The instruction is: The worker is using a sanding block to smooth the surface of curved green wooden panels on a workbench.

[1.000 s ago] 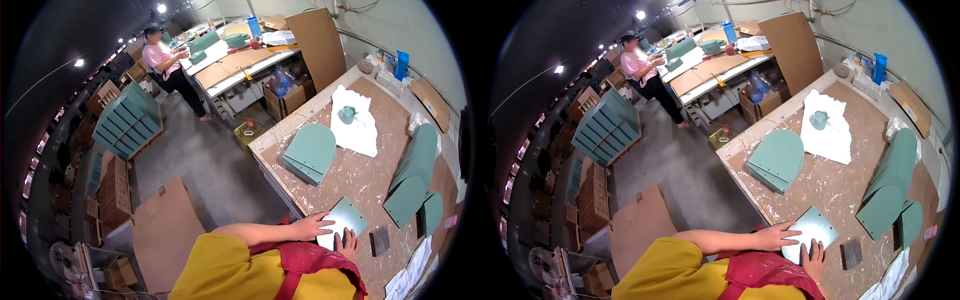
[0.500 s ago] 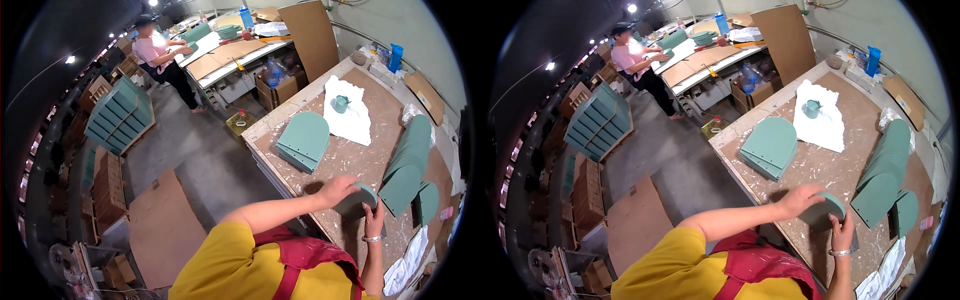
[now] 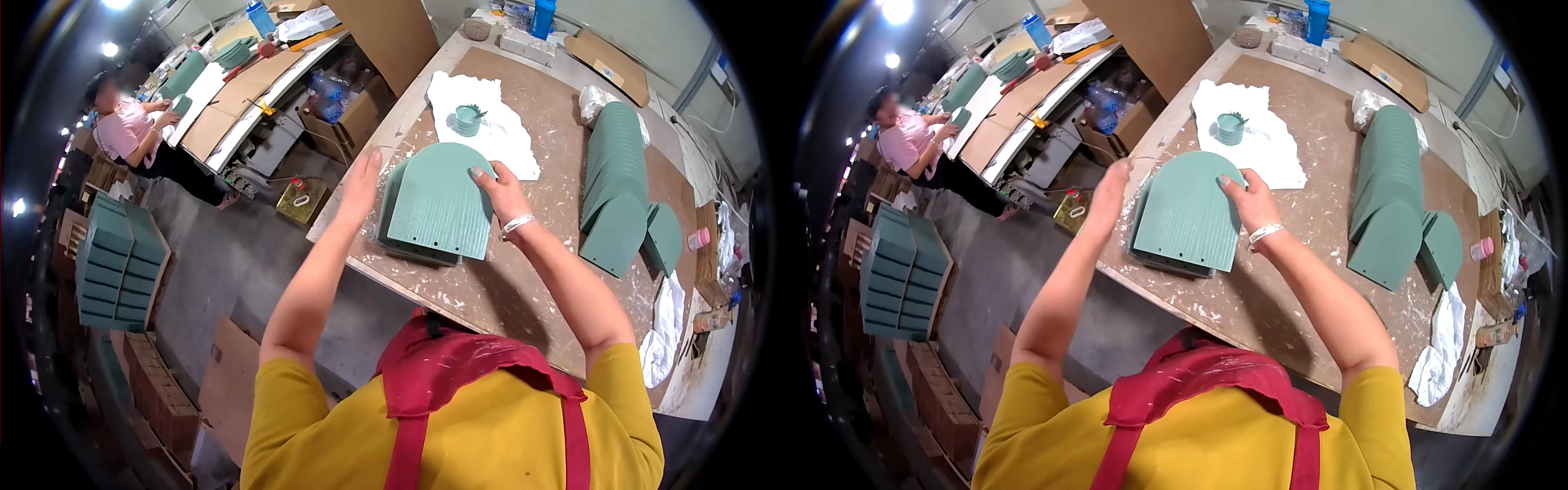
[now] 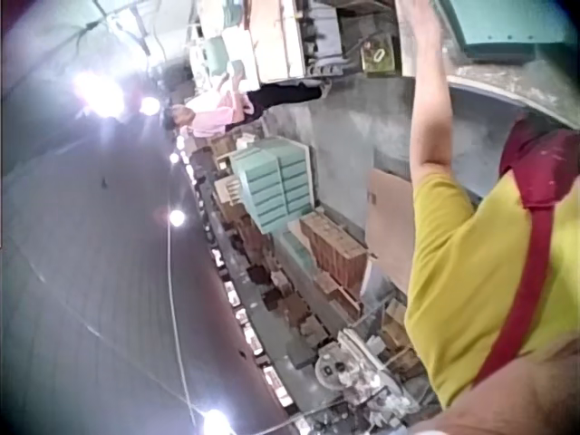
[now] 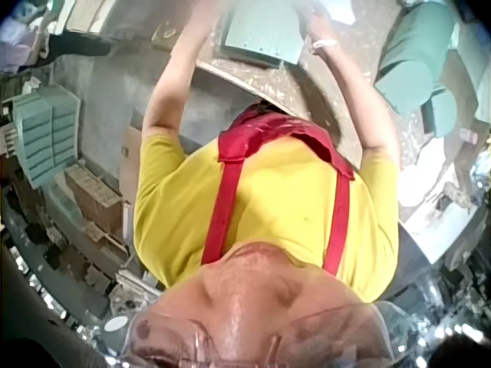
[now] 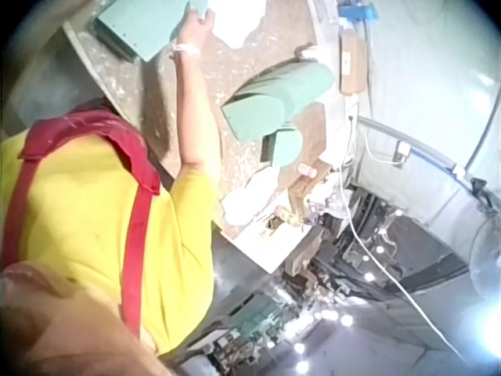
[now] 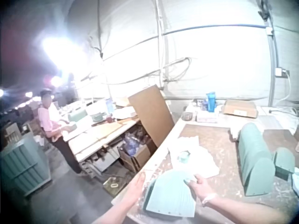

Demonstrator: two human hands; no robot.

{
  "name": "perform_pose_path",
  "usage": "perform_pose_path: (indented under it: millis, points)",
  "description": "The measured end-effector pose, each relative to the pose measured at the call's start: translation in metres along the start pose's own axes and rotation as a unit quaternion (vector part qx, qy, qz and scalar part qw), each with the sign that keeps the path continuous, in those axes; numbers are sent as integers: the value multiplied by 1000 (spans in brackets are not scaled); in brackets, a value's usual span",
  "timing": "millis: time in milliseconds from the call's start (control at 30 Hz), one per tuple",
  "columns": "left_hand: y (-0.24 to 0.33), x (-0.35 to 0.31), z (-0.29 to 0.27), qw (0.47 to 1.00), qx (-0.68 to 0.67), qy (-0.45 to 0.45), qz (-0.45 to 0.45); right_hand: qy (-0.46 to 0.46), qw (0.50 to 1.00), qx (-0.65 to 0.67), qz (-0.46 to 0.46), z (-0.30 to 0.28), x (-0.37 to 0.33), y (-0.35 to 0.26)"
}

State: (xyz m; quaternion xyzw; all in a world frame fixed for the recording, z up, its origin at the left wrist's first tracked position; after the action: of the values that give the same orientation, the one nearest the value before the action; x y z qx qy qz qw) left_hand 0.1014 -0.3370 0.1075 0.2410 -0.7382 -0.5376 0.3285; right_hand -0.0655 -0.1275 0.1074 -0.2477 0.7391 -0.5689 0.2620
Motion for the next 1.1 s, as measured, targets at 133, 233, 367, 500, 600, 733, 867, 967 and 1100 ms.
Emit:
perform_pose_path:
  millis: [133, 233, 367, 500, 600, 733, 867, 967, 1100]
  points:
    - [26, -15, 12, 993, -43, -77, -80, 46, 989, -127, -56, 19, 20, 11]
    - [-19, -26, 44, 987, 33, -134, -78, 88, 961, -220, -139, 5, 21, 48]
    - [-43, -32, 50, 988, 54, -141, -44, -4, 989, -94, -113, 31, 5, 71]
    - [-33, -37, 39, 990, 23, -130, -50, -18, 990, -90, -105, 47, 0, 55]
    - [-30, -37, 40, 989, 56, -128, -47, 53, 987, -102, -114, 49, -2, 52]
    - [-30, -33, 39, 992, 53, -104, -54, -22, 997, 63, -40, 44, 8, 58]
    - [-33, -22, 34, 983, 7, -133, -126, 4, 999, 49, -18, 49, 7, 62]
    - [-35, -20, 36, 978, 24, -161, -132, 64, 996, 50, -42, 51, 4, 71]
    - [-33, -29, 35, 981, 1, -143, -134, 57, 997, 53, -30, 52, -4, 66]
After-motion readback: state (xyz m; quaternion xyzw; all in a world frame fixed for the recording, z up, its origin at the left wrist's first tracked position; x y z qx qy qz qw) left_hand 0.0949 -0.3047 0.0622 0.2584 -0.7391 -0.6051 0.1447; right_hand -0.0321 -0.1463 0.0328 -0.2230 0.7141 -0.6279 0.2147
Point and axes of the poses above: each hand's wrist, its own x-axis towards the middle knuckle, its own z-axis out of the palm, y = z × x, the point moved 5 cm from there along x, towards the middle knuckle, and after that the axes turned 9 degrees about -x, right-handed, at the moved point
